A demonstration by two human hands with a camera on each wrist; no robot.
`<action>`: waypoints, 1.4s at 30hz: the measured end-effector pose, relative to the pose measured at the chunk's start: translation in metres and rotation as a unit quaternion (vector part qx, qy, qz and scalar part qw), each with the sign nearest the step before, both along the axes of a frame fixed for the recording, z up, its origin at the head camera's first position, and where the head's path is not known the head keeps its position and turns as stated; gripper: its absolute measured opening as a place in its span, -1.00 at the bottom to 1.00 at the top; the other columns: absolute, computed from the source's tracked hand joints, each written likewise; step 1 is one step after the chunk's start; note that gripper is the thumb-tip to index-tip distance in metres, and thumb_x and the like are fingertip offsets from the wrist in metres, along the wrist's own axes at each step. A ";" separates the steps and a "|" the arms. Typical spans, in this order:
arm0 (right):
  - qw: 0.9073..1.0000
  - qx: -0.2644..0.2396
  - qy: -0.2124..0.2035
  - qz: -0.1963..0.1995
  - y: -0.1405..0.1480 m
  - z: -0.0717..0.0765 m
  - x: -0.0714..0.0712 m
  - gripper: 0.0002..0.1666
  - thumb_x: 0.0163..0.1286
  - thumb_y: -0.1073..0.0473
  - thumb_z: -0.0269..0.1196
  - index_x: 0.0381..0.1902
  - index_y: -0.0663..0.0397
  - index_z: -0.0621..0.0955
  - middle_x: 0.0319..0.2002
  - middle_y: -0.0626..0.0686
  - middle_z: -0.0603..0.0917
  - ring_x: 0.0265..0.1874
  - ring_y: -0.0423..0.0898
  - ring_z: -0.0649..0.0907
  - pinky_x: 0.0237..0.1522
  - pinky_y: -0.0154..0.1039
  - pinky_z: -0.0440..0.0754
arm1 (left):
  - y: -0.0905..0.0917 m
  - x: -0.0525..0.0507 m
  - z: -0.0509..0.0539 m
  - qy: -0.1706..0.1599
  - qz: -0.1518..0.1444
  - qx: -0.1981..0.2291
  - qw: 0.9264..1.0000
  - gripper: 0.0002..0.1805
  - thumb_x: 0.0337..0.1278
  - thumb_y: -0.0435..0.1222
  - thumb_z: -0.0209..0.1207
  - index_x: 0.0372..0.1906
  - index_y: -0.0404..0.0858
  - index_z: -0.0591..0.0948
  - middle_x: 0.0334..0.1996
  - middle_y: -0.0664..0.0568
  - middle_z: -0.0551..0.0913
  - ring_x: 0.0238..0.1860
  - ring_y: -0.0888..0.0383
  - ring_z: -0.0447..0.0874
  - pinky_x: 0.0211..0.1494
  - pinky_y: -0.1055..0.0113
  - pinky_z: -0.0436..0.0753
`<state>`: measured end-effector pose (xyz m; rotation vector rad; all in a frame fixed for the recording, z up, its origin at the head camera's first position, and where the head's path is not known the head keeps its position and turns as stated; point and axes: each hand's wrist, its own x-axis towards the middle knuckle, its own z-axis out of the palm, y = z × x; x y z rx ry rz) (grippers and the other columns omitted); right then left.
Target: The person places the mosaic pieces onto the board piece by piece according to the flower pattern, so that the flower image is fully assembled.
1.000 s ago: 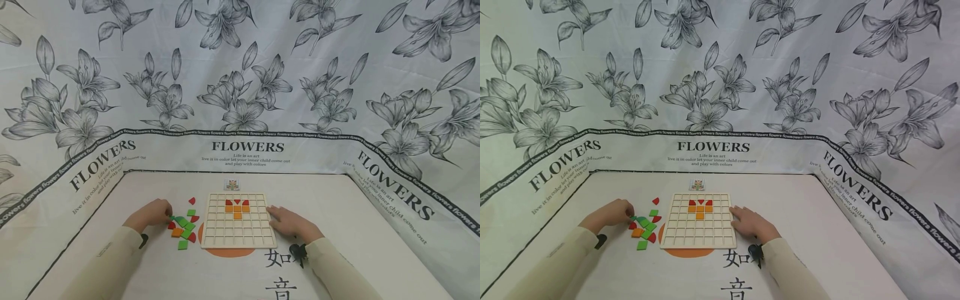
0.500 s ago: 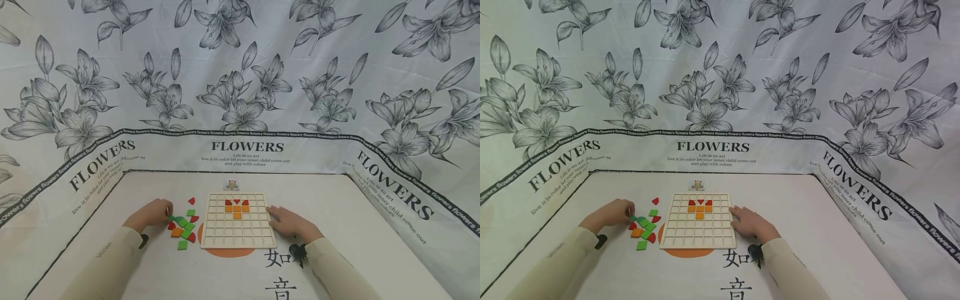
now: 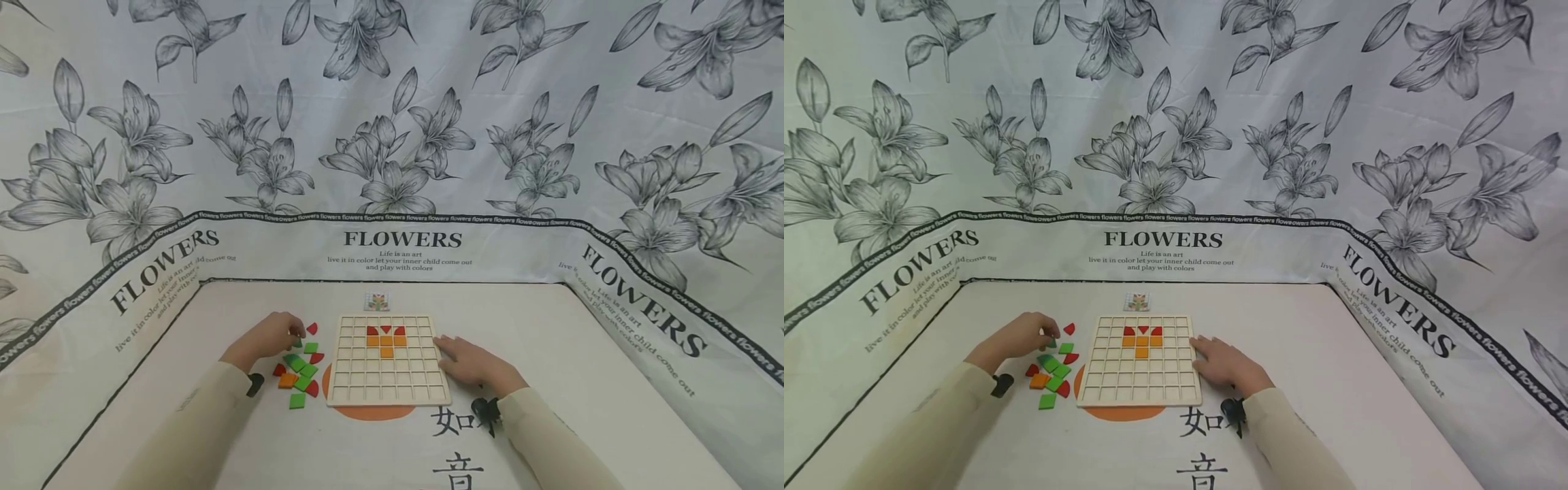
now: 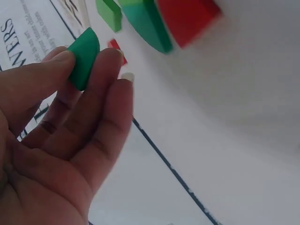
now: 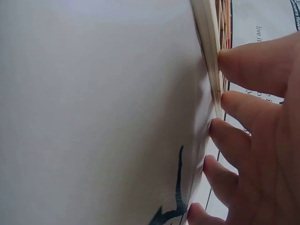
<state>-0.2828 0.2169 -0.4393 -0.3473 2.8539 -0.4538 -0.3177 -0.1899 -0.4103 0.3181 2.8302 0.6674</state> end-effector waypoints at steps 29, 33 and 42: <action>1.000 -0.004 0.004 0.005 0.001 0.000 0.000 -0.33 0.46 -0.05 0.02 0.48 -0.08 0.23 0.50 0.06 0.20 0.50 0.16 0.15 0.45 0.12 0.14 | 0.098 -0.016 -0.006 0.018 -0.064 0.062 0.996 -0.96 0.16 -0.29 0.26 -0.30 -0.12 0.70 -0.29 0.12 0.66 -0.23 0.15 0.54 -0.03 0.23 0.60; 1.000 -0.009 0.000 0.004 0.001 0.000 0.000 -0.33 0.46 -0.05 0.02 0.48 -0.09 0.23 0.50 0.06 0.20 0.50 0.15 0.14 0.46 0.11 0.12 | 0.108 -0.016 -0.006 0.015 -0.069 0.062 0.996 -0.96 0.16 -0.29 0.27 -0.37 -0.11 0.70 -0.35 0.14 0.66 -0.28 0.15 0.53 -0.11 0.28 0.57; 1.000 -0.006 0.004 0.003 0.001 0.000 0.001 -0.32 0.46 -0.05 0.03 0.48 -0.10 0.23 0.50 0.05 0.20 0.50 0.14 0.14 0.46 0.11 0.13 | 0.120 -0.011 -0.004 -0.023 -0.025 0.088 0.996 -0.92 0.13 -0.25 0.30 -0.44 -0.10 0.69 -0.40 0.11 0.66 -0.32 0.14 0.52 -0.22 0.34 0.51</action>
